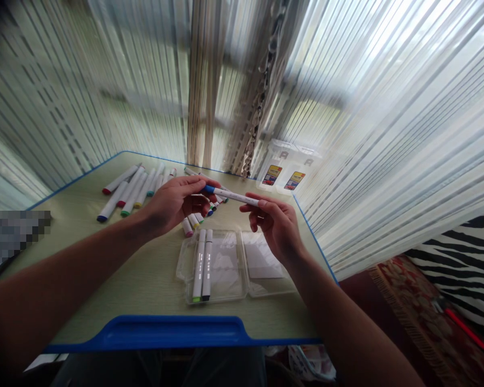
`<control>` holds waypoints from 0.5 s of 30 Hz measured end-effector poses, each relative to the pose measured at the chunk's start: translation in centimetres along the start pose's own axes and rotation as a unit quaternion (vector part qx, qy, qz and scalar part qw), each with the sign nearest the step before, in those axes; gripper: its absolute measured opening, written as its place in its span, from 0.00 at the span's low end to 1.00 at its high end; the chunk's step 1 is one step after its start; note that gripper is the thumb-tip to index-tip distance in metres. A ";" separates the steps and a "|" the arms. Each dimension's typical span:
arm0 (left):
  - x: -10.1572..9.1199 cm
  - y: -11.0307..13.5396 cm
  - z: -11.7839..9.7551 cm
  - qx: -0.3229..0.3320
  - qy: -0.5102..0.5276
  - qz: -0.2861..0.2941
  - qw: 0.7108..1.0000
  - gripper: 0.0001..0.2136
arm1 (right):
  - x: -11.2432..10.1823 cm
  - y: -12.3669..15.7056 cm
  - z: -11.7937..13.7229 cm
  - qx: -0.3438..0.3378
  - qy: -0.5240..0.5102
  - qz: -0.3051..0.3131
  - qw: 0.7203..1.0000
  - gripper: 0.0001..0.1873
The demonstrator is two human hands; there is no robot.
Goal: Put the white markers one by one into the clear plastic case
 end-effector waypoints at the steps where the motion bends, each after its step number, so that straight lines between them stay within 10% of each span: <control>1: 0.0 0.0 0.0 0.000 0.009 0.013 1.000 0.11 | -0.1 -0.1 0.0 0.003 -0.003 -0.013 1.000 0.12; 15: 0.0 0.8 0.0 -0.013 -0.006 0.163 0.986 0.13 | -0.7 -1.1 -0.5 0.051 -0.048 -0.080 0.994 0.06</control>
Point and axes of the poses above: each hand's wrist, its own y-axis away from the middle knuckle, its own x-axis out of the palm, z = x × y, the point moved 1 cm from there along -y, towards the middle knuckle, and after that the axes turned 15 degrees about y, right-handed, at the moved point
